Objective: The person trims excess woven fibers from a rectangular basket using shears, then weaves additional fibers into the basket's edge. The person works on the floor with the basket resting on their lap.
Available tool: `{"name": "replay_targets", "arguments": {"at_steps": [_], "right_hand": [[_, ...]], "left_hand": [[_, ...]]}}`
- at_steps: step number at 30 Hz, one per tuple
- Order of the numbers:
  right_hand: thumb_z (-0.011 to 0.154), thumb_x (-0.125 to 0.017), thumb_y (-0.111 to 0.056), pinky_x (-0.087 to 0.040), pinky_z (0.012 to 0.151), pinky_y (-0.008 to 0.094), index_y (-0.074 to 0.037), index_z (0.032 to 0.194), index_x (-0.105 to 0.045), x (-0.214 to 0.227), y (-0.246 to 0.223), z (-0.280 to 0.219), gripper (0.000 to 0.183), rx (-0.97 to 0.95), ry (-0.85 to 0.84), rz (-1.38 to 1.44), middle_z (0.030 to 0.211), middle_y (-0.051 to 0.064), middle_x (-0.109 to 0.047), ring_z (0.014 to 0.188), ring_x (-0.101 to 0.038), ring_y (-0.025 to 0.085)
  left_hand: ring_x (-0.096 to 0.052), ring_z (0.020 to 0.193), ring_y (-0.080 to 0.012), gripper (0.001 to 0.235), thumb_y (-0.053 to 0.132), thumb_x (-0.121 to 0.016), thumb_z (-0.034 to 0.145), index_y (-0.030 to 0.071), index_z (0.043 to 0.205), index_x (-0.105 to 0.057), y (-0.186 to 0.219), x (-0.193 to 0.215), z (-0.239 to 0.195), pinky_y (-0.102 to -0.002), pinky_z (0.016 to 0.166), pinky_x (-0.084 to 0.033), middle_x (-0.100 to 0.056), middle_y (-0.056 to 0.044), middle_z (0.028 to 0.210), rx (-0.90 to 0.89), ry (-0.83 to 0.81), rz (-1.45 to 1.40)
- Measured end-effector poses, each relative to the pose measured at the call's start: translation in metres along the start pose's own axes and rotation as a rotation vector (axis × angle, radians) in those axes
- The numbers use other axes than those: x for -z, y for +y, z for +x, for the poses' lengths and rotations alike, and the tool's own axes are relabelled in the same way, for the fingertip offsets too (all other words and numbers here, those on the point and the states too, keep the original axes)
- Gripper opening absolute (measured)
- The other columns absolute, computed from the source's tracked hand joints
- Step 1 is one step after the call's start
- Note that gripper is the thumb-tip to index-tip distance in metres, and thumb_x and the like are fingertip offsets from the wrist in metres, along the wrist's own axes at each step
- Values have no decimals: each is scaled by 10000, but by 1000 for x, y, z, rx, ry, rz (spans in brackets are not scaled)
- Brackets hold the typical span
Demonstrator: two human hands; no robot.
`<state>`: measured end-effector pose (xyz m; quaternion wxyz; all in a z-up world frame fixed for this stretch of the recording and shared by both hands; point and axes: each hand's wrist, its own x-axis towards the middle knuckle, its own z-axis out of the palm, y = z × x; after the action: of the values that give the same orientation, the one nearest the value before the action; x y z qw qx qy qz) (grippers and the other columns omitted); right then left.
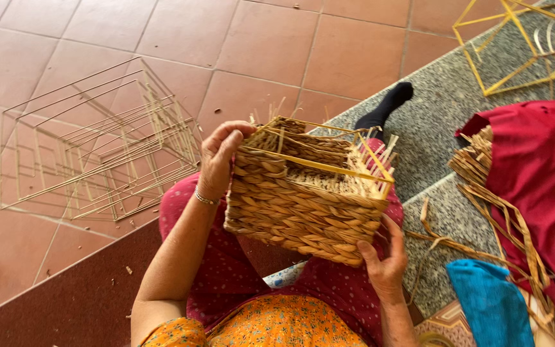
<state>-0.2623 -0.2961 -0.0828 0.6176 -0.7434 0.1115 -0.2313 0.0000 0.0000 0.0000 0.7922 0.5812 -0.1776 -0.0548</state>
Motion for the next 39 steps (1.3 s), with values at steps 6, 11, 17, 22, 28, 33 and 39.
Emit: {"name": "replay_targets", "arguments": {"at_steps": [6, 11, 17, 22, 28, 33, 39], "right_hand": [[903, -751, -409, -531, 1070, 410, 16, 1497, -427, 5, 2, 2, 799, -24, 20, 15, 1358, 197, -607, 1251, -624, 275], [950, -748, -353, -490, 1118, 393, 30, 1517, -420, 8, 1, 23, 760, 22, 5, 103, 1394, 196, -598, 1292, -605, 261], [946, -773, -308, -510, 1083, 375, 37, 1466, -500, 2, -6, 48, 682, 40, 86, 111, 1350, 175, -626, 1236, -626, 236], [929, -762, -455, -499, 1109, 390, -37, 1422, -583, 5, -11, 45, 671, 25, 99, -39, 1347, 117, -675, 1273, -634, 240], [956, -731, -496, -480, 1144, 385, -38, 1422, -570, -13, -23, 41, 673, 16, 182, 94, 1421, 132, -611, 1316, -590, 232], [996, -703, -467, -479, 1152, 370, -37, 1423, -566, -13, -21, 39, 622, 71, 181, 85, 1429, 123, -602, 1324, -585, 216], [1035, -684, -293, -576, 952, 300, -23, 1259, -681, 4, 11, -1, 350, -39, 259, 89, 1200, 108, -738, 1102, -702, 177]], "left_hand": [[-558, 1280, -245, 295, 105, -775, 852, 97, 1143, -723, 52, -19, -25, -375, 1110, -462, -645, -93, 1322, -424, -200, 674], [-540, 1203, -301, 330, 184, -878, 810, 115, 1093, -724, 58, -31, -25, -394, 1031, -513, -596, -94, 1322, -547, -99, 947], [-571, 1174, -307, 293, 114, -861, 849, 114, 1117, -743, 41, -37, -11, -406, 996, -525, -597, -102, 1319, -721, -68, 1167], [-620, 1070, -279, 149, -8, -796, 944, 62, 1062, -737, 24, -35, 0, -388, 903, -532, -647, -124, 1126, -642, 23, 1011], [-559, 1103, -186, 115, -58, -760, 1091, 16, 1129, -680, 4, -12, 0, -303, 976, -502, -603, -88, 1179, -526, -48, 840], [-533, 1099, -155, 46, -41, -664, 1089, -24, 1103, -624, -4, 7, 4, -285, 1008, -490, -546, -59, 1168, -527, -110, 788], [-523, 908, -103, 21, -17, -636, 1143, 1, 1154, -632, 8, -10, 0, -223, 825, -451, -617, -38, 1114, -314, 2, 596]]}}
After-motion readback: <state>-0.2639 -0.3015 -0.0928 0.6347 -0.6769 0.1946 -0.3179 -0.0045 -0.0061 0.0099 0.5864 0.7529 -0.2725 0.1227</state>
